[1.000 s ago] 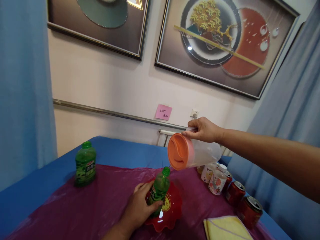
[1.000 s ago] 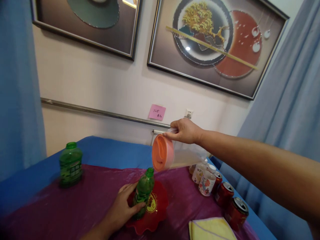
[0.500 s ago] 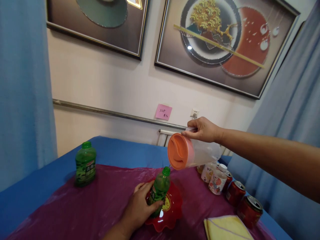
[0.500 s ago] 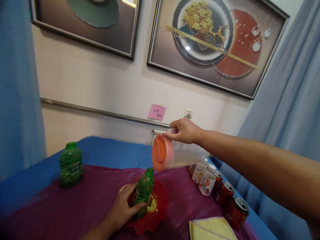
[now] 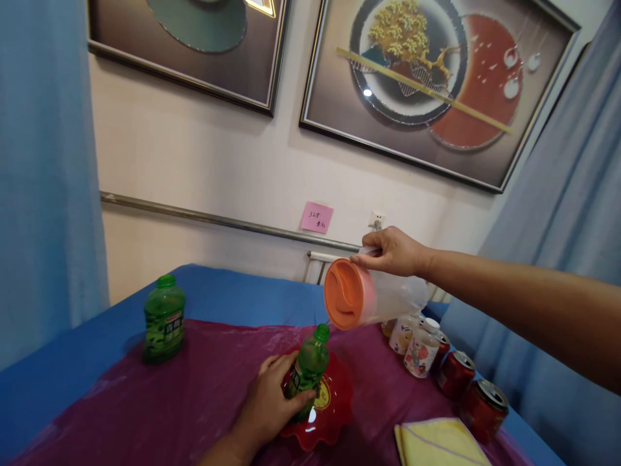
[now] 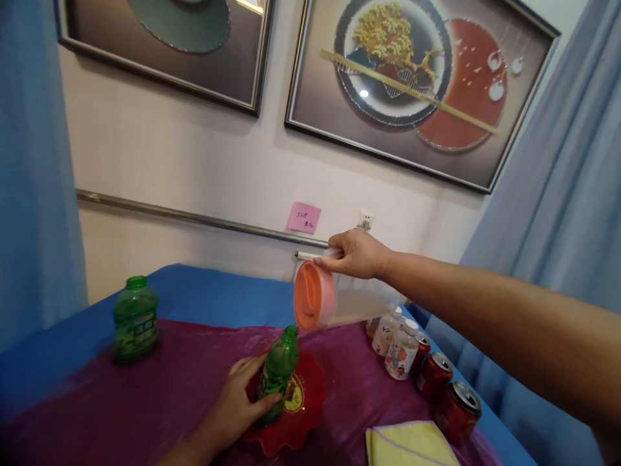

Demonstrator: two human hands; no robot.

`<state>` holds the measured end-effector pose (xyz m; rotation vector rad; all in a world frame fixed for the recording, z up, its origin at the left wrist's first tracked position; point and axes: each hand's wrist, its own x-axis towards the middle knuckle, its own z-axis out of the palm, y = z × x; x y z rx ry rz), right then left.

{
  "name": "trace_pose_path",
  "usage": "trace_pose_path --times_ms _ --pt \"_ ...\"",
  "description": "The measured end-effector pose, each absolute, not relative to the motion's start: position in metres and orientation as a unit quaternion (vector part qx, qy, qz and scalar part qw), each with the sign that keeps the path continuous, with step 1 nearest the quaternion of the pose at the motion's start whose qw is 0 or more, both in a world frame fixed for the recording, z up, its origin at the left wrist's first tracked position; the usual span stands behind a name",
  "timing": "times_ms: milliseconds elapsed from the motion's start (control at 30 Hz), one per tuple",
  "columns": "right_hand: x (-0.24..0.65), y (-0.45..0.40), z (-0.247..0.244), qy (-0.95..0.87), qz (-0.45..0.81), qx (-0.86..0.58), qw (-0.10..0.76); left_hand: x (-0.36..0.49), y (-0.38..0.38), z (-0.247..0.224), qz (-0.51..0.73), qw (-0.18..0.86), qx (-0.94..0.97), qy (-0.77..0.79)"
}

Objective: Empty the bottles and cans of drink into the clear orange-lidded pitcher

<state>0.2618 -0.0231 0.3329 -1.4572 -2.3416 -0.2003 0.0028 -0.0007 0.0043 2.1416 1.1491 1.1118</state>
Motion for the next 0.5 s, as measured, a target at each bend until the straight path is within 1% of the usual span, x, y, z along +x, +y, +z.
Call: trace_pose_path --times_ms 333,500 --pt "0.2615 -0.0229 0.3319 -0.835 -0.071 -0.512 0.190 0.0012 -0.0054 0.0127 0.396 0.248 0.781 0.415" --pt "0.2603 -0.0233 0.3318 -0.834 -0.068 -0.514 0.191 0.0018 -0.0049 0.0136 0.403 0.234 0.781 0.415"
